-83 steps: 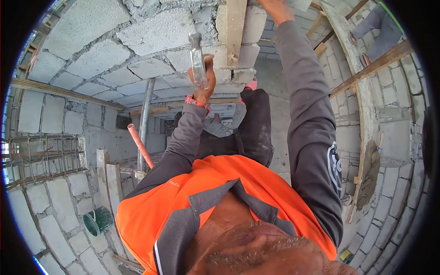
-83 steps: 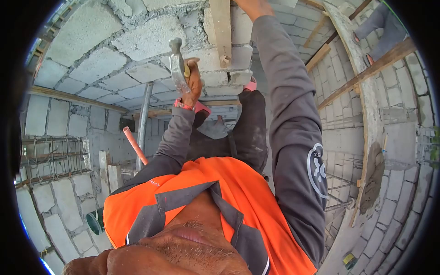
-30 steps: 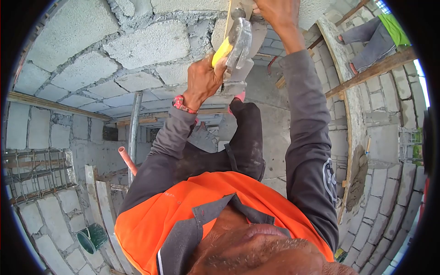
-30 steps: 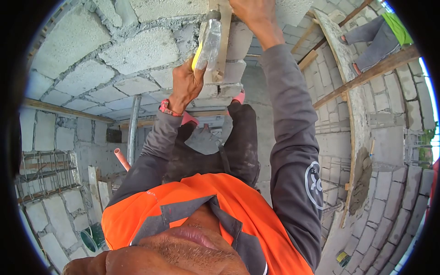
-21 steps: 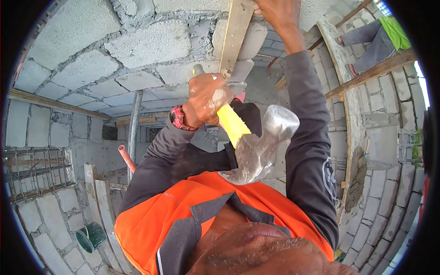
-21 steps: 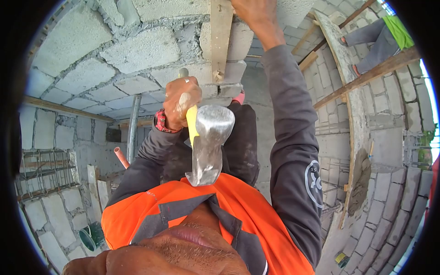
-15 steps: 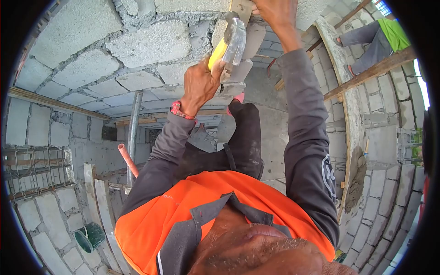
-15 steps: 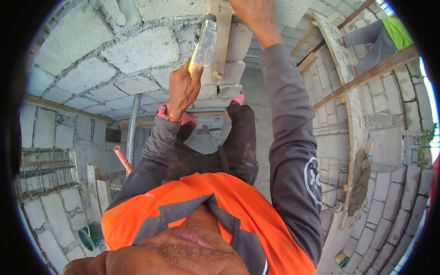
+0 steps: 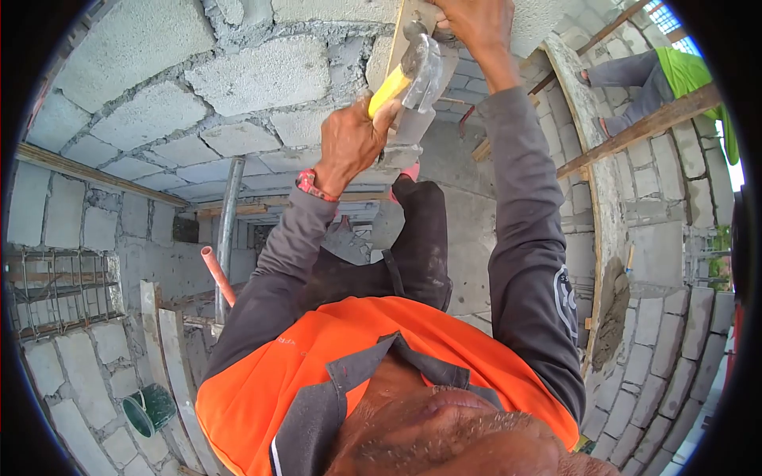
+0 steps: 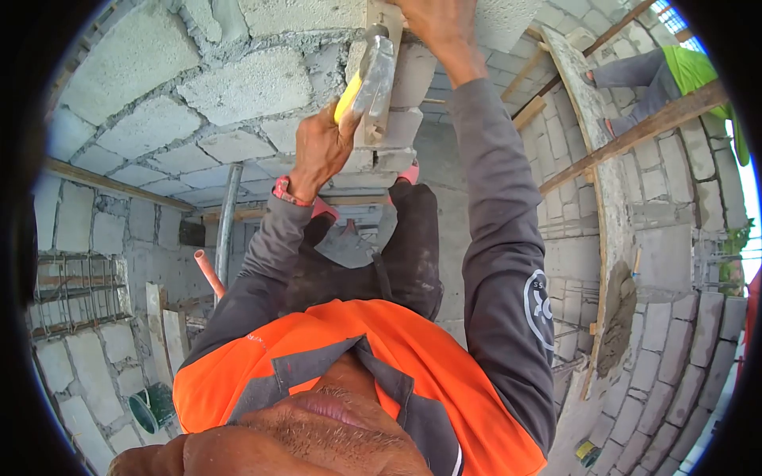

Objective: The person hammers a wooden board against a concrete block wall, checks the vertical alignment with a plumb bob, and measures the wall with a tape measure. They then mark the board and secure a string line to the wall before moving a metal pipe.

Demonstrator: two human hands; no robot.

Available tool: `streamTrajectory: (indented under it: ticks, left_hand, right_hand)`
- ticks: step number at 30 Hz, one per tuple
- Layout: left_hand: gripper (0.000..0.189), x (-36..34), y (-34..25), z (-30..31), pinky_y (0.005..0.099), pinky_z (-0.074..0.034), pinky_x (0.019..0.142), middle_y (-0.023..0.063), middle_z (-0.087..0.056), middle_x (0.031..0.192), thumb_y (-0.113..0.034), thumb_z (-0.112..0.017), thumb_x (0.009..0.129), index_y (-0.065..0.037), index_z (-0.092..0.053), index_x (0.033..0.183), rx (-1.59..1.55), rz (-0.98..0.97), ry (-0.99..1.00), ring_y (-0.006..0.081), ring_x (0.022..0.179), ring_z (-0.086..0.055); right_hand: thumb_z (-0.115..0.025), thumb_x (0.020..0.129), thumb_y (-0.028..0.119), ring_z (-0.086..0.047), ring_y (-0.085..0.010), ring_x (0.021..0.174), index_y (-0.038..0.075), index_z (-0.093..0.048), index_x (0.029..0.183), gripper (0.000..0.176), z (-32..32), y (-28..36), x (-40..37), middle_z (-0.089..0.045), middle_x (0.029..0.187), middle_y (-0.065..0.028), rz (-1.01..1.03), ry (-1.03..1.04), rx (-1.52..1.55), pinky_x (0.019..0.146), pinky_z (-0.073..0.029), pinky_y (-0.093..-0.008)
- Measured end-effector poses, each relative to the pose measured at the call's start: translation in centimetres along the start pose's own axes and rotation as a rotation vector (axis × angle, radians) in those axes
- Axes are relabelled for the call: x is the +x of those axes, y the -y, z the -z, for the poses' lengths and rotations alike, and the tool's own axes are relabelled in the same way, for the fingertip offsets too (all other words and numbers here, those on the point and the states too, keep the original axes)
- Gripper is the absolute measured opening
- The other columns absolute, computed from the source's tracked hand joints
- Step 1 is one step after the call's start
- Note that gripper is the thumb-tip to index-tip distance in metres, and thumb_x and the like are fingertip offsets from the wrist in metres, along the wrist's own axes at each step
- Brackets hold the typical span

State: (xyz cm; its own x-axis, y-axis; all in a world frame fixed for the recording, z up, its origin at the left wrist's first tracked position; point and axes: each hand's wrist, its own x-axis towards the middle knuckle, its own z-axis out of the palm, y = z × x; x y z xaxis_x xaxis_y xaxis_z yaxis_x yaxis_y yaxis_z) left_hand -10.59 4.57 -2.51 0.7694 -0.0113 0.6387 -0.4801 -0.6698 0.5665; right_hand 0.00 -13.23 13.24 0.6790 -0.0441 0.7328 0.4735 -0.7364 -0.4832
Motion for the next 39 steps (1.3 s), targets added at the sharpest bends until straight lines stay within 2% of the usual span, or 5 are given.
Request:
streamTrajectory:
  ticks: [14, 22, 25, 34, 39]
  left_hand:
    - [0.045, 1.0, 0.4, 0.3, 0.0460, -0.049, 0.053, 0.0221, -0.065, 0.070, -0.048, -0.068, 0.096, -0.003, -0.069, 0.092, 0.042, 0.018, 0.073, 0.0433, 0.064, -0.065]
    - [0.045, -1.7, -0.4, 2.7, 0.0421, -0.046, 0.050, 0.0129, -0.064, 0.073, -0.051, -0.076, 0.086, -0.009, -0.063, 0.085, -0.351, -0.705, -0.119, 0.0353, 0.057, -0.062]
    - [0.044, 1.5, 2.0, 0.3, 0.0466, -0.049, 0.051, 0.0172, -0.065, 0.066, -0.049, -0.069, 0.095, -0.005, -0.067, 0.095, 0.080, -0.015, 0.109, 0.0391, 0.058, -0.065]
    - [0.042, -0.8, -0.2, 2.3, 0.0396, -0.046, 0.049, 0.0128, -0.063, 0.072, -0.049, -0.076, 0.088, -0.009, -0.062, 0.086, -0.295, -0.600, -0.127, 0.0320, 0.057, -0.062]
    - [0.047, 0.8, 3.5, -0.6, 0.0484, -0.050, 0.054, 0.0214, -0.065, 0.066, -0.048, -0.064, 0.099, -0.002, -0.069, 0.096, -0.050, -0.012, 0.006, 0.0437, 0.063, -0.066]
  right_hand:
    - [-0.091, 0.070, 0.029, -0.068, -0.0325, 0.060, 0.003, -0.059, 0.084, 0.043, -0.2, -0.1, -0.2, -0.066, 0.068, -0.0160, 0.026, -0.045, 0.027, 0.058, -0.054, -0.0430]
    - [-0.092, 0.069, 0.031, -0.068, -0.0348, 0.064, 0.003, -0.059, 0.085, 0.046, 0.4, 0.9, 0.1, -0.067, 0.070, -0.0161, -0.133, 0.060, 0.017, 0.061, -0.053, -0.0444]
    - [-0.092, 0.069, 0.031, -0.068, -0.0340, 0.063, 0.003, -0.059, 0.084, 0.045, -0.2, 0.0, -0.6, -0.066, 0.070, -0.0162, -0.052, 0.014, 0.035, 0.060, -0.053, -0.0442]
    - [-0.092, 0.069, 0.031, -0.068, -0.0344, 0.064, 0.004, -0.059, 0.083, 0.046, 0.3, 0.8, 0.2, -0.066, 0.069, -0.0154, -0.176, 0.076, 0.045, 0.061, -0.053, -0.0440]
    - [-0.092, 0.069, 0.033, -0.068, -0.0348, 0.064, 0.004, -0.057, 0.083, 0.047, -0.3, -0.2, -0.1, -0.065, 0.069, -0.0165, 0.012, -0.019, 0.021, 0.060, -0.053, -0.0441]
